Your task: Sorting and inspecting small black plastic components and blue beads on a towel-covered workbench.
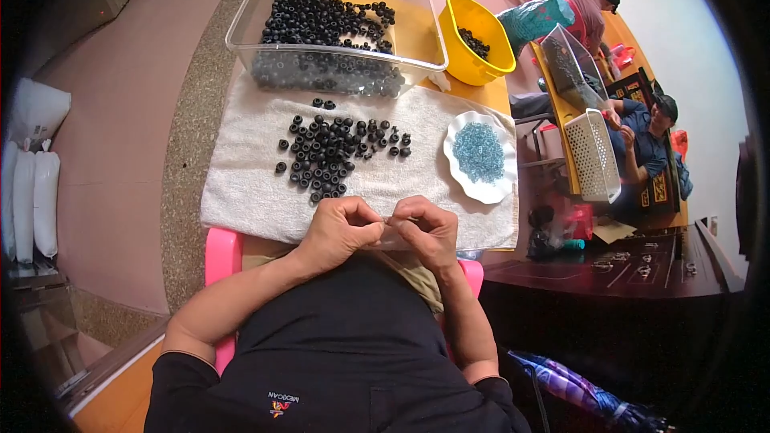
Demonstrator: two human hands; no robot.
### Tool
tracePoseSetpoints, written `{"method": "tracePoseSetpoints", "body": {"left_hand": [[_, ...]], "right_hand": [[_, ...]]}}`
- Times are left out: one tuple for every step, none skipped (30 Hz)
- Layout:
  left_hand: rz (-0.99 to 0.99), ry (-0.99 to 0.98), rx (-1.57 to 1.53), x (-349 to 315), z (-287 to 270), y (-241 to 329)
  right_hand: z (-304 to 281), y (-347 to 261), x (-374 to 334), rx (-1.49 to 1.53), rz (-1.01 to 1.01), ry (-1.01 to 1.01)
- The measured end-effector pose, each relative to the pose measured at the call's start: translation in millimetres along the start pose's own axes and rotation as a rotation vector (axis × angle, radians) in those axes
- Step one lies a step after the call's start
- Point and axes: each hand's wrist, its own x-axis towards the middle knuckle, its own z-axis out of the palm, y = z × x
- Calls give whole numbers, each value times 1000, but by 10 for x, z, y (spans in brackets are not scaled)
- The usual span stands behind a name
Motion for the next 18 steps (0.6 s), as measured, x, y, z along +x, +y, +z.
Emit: {"method": "tracePoseSetpoints", "body": {"left_hand": [[-4,1,-9,-3,4,2],[-7,2,-18,-6,6,4],[-8,4,-17,-5,3,0],[-2,5,-6,0,1,-13],[5,5,6,2,-2,-20],[3,8,6,0,-4,-22],[7,7,9,1,-2,-21],[10,7,12,1,0,-21],[9,8,11,-2,1,-19],[3,7,7,-1,1,-13],[-3,5,2,-1,2,-8],[-3,6,2,-1,7,-6],[-19,7,-23,-2,6,-3],[-36,7,-48,-2,4,0],[-36,9,-49,0,0,5],[-33,5,-39,0,-7,4],[-31,1,-28,0,-15,4],[-32,5,-29,4,-24,9]], "right_hand": [[-9,-32,13,-109,-15,39],[-17,-67,31,-218,-29,77],[-21,-112,63,-216,-29,76],[-26,-162,105,-449,-77,107],[-34,-196,151,-681,-126,137],[-44,-209,197,-774,-146,140],[-80,-199,241,-773,-144,140],[-122,-176,284,-862,-207,111],[-145,-162,327,-950,-271,82],[-149,-162,373,-983,-302,77],[-162,-136,390,-983,-302,76],[-186,-89,399,-1038,-303,41],[-188,-73,415,-1092,-306,3],[-194,-81,414,-1091,-307,0],[-202,-108,403,-1064,-293,10],[-203,-134,388,-1036,-278,17],[-205,-158,356,-1034,-278,13],[-204,-184,307,-916,-210,20]]}}
